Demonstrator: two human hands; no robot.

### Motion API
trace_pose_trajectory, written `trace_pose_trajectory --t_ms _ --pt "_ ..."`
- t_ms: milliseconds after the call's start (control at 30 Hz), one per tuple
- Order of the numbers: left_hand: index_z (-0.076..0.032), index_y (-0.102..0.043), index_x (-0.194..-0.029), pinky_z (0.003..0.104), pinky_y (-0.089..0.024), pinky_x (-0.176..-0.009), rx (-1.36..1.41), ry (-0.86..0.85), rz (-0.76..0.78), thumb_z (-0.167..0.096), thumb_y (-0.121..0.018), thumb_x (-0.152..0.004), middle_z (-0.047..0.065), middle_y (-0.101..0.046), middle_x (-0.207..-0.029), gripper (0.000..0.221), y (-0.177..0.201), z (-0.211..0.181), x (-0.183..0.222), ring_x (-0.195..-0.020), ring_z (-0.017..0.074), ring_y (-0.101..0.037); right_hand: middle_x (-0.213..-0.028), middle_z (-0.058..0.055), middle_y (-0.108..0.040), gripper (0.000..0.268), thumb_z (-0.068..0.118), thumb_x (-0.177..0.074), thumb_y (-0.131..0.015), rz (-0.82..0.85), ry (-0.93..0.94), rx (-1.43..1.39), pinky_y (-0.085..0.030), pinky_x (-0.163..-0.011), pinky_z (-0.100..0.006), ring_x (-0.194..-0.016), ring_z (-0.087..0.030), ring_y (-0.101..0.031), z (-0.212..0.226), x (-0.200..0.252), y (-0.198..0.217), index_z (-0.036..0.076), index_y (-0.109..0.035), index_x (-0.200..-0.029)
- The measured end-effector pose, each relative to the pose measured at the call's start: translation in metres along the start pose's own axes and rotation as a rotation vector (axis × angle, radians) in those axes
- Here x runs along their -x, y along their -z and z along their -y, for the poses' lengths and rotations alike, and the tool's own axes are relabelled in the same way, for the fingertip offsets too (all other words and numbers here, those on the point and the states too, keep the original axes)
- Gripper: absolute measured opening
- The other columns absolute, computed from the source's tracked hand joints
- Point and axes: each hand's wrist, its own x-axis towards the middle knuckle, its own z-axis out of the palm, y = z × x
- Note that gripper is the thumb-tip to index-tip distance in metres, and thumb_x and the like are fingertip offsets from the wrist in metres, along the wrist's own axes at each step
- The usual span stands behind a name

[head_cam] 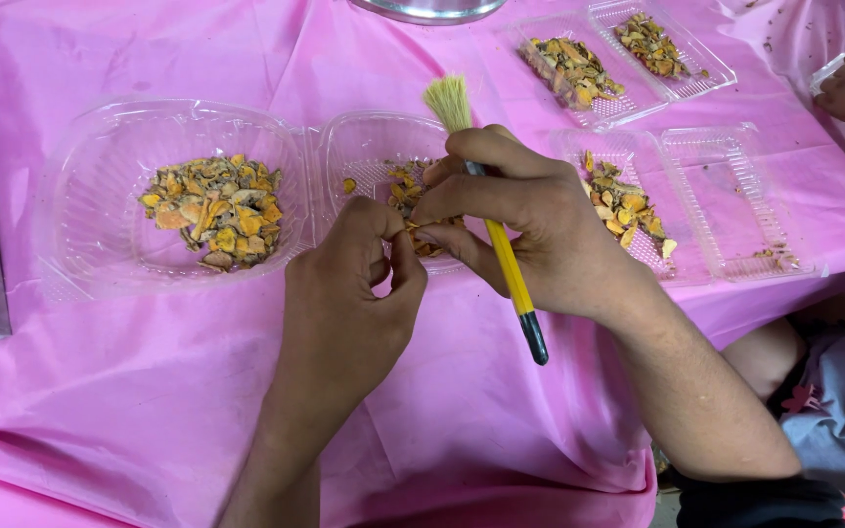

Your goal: Sorting and cleaning dried tea leaves or flower petals using a brush and fingers in plastic containers

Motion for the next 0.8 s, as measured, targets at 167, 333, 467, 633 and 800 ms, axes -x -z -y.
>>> trace_pose_trajectory --t_ms 167,333,467,633,800 --pt "-0.014 -0.051 -0.083 0.021 -0.054 -0.064 0.091 0.078 -0.035 0.002 -0.062 -0.085 -0.005 -0.040 -0.063 0.020 0.005 -0.006 -0.001 -0.057 0.0057 -0.034 -0.106 -0.013 -0.052 0.007 0.003 -0.097 -0.076 -0.052 -0.042 -0.040 -0.057 -0.089 -0.033 -0.094 -0.025 -0.065 0.004 -0.001 0.000 0.001 -0.073 -0.103" --pt "-0.015 -0.048 -0.081 0.023 -0.036 -0.052 0.058 0.062 -0.100 0.004 -0.062 -0.086 -0.005 -0.034 -0.063 0.024 0.005 0.000 -0.002 -0.057 0.0057 -0.030 -0.097 -0.014 -0.056 0.002 -0.002 -0.100 -0.071 -0.091 -0.053 0.022 -0.045 -0.079 -0.032 -0.082 -0.023 -0.058 0.003 -0.006 -0.001 -0.001 -0.069 -0.100" --pt "-0.016 -0.050 -0.080 0.026 -0.037 -0.052 -0.028 0.101 -0.113 -0.001 -0.066 -0.084 -0.006 -0.041 -0.061 0.023 0.005 -0.001 -0.003 -0.053 0.0057 -0.039 -0.104 -0.014 -0.060 0.013 -0.003 -0.103 -0.061 -0.070 -0.092 0.054 -0.048 -0.085 -0.034 -0.094 -0.027 -0.057 0.014 -0.004 0.002 -0.001 -0.067 -0.114" --pt "-0.015 -0.054 -0.086 0.024 -0.044 -0.052 -0.045 0.087 -0.113 -0.003 -0.066 -0.087 -0.006 -0.047 -0.060 0.017 0.002 0.001 -0.001 -0.052 0.0048 -0.045 -0.117 -0.020 -0.058 0.023 0.001 -0.109 -0.049 -0.055 0.020 0.031 -0.057 -0.093 -0.038 -0.106 -0.031 -0.066 0.014 0.007 -0.005 0.003 -0.070 -0.120" --pt "-0.014 -0.052 -0.085 0.022 -0.044 -0.053 -0.027 0.058 -0.129 0.002 -0.064 -0.087 -0.005 -0.039 -0.058 0.020 0.001 0.001 -0.001 -0.051 0.0051 -0.037 -0.103 -0.010 -0.053 0.030 -0.009 -0.102 -0.051 -0.087 -0.198 0.057 -0.044 -0.085 -0.032 -0.094 -0.024 -0.052 0.008 0.007 -0.006 0.005 -0.069 -0.121"
